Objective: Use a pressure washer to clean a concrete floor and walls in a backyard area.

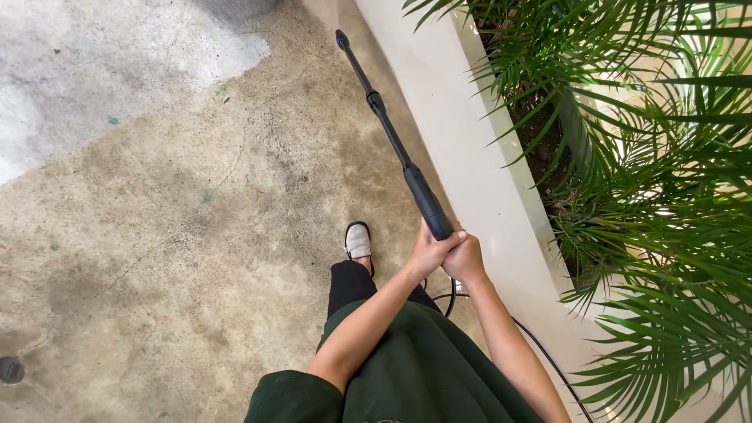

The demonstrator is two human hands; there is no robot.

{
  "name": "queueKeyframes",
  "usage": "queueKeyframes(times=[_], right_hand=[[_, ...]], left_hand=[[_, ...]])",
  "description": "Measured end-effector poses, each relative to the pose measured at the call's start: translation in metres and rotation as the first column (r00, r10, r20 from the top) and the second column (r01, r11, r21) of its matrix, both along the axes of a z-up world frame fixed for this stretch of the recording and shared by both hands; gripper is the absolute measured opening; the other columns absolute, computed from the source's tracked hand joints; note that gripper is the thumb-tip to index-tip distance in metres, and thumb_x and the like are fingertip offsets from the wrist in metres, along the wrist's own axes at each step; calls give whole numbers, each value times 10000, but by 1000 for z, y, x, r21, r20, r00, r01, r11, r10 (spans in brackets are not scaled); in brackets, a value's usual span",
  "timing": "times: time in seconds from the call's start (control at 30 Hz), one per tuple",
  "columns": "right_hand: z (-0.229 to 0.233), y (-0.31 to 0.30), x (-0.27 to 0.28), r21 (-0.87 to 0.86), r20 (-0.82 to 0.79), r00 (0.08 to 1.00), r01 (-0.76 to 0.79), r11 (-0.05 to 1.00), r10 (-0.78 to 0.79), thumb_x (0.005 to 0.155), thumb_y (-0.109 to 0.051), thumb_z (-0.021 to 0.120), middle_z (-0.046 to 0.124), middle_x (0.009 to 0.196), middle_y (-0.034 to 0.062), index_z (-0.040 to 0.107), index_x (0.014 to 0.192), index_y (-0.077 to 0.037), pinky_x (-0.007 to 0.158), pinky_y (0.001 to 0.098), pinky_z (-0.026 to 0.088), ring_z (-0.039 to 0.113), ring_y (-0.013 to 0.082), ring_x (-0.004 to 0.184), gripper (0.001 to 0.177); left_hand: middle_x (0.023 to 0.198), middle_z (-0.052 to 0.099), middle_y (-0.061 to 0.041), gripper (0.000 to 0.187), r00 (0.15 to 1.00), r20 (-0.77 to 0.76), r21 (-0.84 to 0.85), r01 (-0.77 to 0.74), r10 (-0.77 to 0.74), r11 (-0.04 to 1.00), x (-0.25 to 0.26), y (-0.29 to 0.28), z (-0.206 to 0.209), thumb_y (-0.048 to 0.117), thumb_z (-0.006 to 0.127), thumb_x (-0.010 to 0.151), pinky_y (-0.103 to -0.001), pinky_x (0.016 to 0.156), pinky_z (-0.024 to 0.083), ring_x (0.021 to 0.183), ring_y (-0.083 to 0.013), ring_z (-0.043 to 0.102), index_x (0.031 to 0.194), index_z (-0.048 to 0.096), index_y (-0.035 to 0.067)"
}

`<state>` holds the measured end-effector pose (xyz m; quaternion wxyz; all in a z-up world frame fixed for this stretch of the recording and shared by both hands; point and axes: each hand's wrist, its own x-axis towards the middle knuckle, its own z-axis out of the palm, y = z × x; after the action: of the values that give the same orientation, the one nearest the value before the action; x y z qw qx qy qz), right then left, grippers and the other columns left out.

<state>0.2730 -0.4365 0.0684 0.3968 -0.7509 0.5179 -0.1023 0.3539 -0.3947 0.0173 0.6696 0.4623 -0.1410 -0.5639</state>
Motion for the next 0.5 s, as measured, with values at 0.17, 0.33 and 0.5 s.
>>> queueKeyframes(times=[0.17,0.33,0.5], right_hand=[[0,0,-3,32,-29,999,-14,999,15,879,-236,676,749,830,170,660,1158,-94,670,387,567,755,307,771,314],[1,3,-9,50,-14,1000,-3,999,3,892,-246,673,754,851,168,665,1158,-99,683,386,569,760,300,799,304],[15,3,-12,157,-164,985,80,984,-54,894,-292,668,759,847,178,677,1149,-98,687,397,564,763,293,804,321]], left_hand=[[1016,580,-18,483,1000,17,9,-24,24,1000,-5,3,0,99,816,860,-324,859,530,954,-136,592,1199,472,70],[1019,582,-26,497,1000,12,21,-25,25,999,-10,6,5,94,811,850,-328,860,533,958,-141,596,1205,464,69],[1006,586,-33,483,999,-43,118,37,-32,992,-17,5,16,111,792,868,-328,833,540,935,-140,605,1210,453,63]])
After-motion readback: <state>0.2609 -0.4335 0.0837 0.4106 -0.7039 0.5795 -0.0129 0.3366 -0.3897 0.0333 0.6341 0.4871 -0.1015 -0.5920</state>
